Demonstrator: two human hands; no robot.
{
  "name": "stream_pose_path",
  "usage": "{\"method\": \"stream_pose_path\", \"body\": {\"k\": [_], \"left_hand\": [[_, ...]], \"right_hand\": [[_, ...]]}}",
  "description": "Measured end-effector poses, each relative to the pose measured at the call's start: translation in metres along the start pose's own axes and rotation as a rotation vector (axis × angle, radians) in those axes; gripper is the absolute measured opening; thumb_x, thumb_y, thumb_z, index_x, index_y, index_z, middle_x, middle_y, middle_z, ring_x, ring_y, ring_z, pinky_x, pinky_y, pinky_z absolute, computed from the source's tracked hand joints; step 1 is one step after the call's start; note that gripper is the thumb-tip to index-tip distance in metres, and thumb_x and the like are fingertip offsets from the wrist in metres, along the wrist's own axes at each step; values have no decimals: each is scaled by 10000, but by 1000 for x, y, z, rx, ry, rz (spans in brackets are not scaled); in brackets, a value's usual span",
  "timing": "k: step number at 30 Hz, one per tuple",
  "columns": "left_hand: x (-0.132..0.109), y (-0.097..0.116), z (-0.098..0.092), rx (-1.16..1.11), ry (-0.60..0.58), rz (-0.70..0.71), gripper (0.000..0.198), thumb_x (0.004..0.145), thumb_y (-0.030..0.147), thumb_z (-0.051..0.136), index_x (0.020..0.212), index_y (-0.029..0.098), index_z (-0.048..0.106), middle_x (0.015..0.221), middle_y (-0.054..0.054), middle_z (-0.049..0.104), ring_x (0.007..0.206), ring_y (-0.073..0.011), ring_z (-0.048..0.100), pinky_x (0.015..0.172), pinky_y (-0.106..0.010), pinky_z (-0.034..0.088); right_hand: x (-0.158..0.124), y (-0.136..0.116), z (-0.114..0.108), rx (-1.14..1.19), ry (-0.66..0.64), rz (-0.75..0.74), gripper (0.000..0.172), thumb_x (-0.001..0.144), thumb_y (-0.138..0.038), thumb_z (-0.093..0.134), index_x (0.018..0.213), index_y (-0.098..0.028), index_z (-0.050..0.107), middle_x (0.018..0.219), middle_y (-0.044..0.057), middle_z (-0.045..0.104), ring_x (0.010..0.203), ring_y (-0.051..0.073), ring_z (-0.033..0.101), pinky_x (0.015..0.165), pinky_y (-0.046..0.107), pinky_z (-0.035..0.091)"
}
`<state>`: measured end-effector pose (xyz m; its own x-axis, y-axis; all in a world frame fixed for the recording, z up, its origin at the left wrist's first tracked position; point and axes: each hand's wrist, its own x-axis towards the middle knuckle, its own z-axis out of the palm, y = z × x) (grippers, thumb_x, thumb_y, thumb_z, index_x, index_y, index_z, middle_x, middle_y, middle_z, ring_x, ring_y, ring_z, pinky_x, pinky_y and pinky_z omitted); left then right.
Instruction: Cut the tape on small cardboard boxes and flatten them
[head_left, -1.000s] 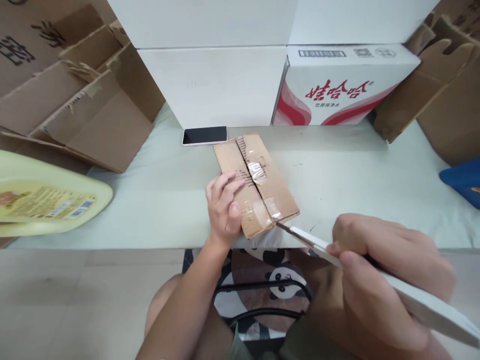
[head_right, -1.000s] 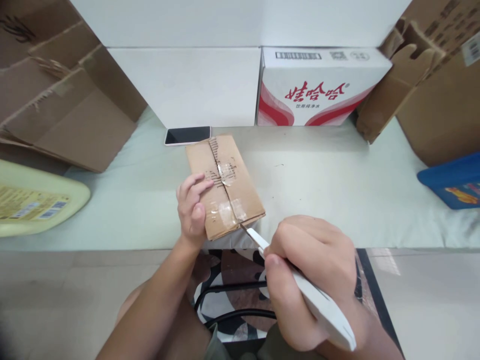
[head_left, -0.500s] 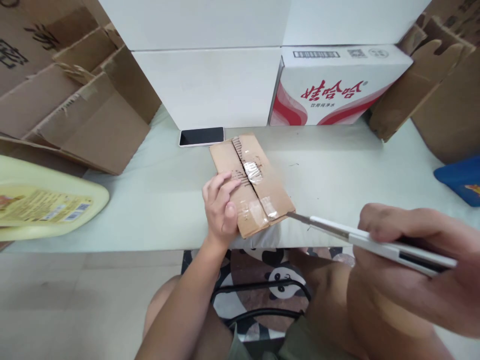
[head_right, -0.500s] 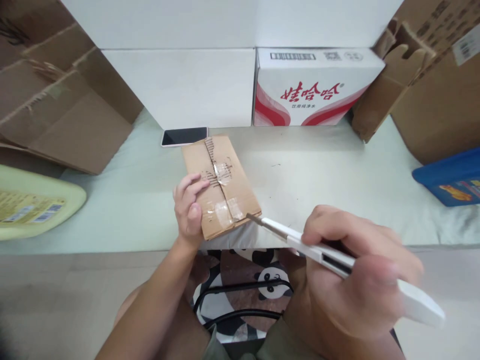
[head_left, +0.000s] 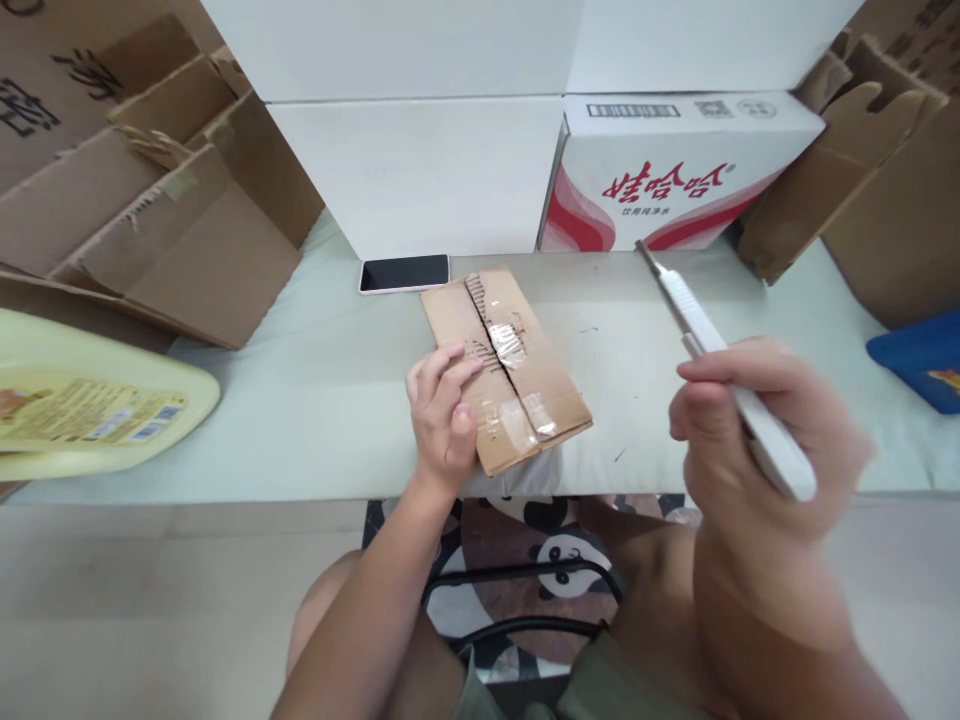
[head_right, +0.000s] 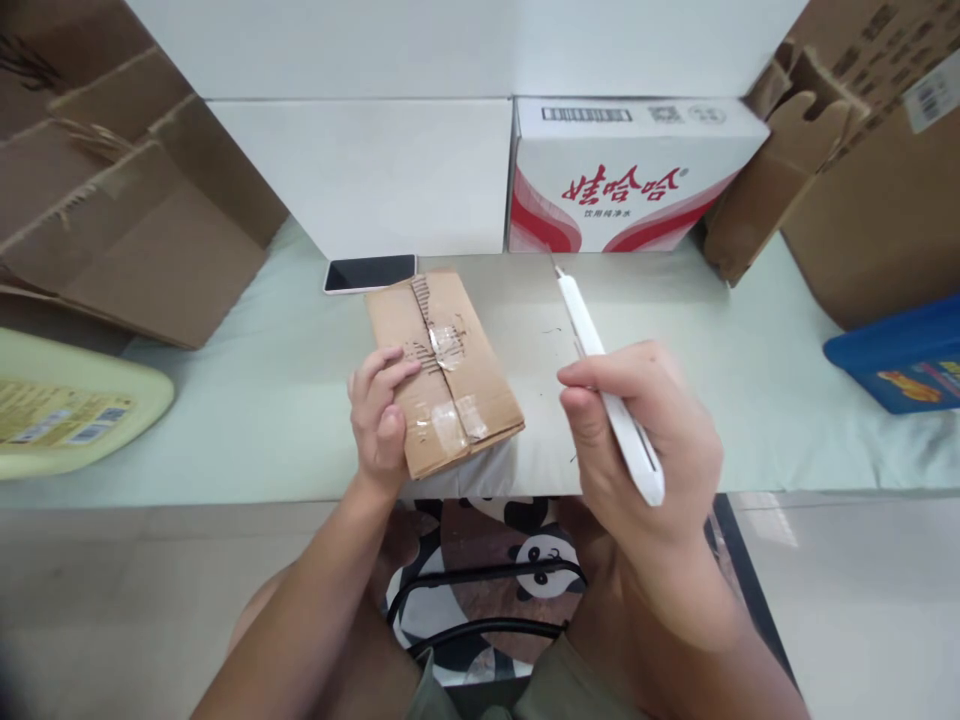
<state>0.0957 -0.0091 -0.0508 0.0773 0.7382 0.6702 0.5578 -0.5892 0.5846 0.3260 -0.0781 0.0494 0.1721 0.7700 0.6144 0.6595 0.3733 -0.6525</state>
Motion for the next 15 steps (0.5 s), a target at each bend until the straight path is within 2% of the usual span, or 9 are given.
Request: {"method": "stream_pose_path", "body": {"k": [2,7,11,15], "left_hand": [[0,0,0,-16,11,11,504,1043,487,289,1183,226,696,1321,-124,691,1249,-287,626,1085,-492,454],[1,0,0,8,6,7,519,1043,495,270,1171,228,696,1314,-123,697,1247,-290,631,1077,-490,459],[1,0,0,-8,20,15,500,1042,478,290,1169,221,700,1313,-125,694,1239,-289,633,1078,-485,459],[1,0,0,-13,16,18,502,1040,472,294,1167,211,704,1317,-128,697,1240,-293,632,1084,-479,455]], "right_hand": [[3,-3,2,-39,43,-50,86,909,-233,766,924,-247,682,795,-20,640,600,112,549,583,288,441],[3,-9,5,-149,139,21,186,853,-226,824,920,-239,651,679,-52,622,509,100,517,510,264,409],[3,-2,9,-82,94,-48,219,849,-260,840,946,-241,645,683,-50,639,508,103,547,494,252,418],[3,14,19,-125,55,6,152,911,-292,748,1020,-241,654,794,-21,690,586,120,605,587,265,500]]}}
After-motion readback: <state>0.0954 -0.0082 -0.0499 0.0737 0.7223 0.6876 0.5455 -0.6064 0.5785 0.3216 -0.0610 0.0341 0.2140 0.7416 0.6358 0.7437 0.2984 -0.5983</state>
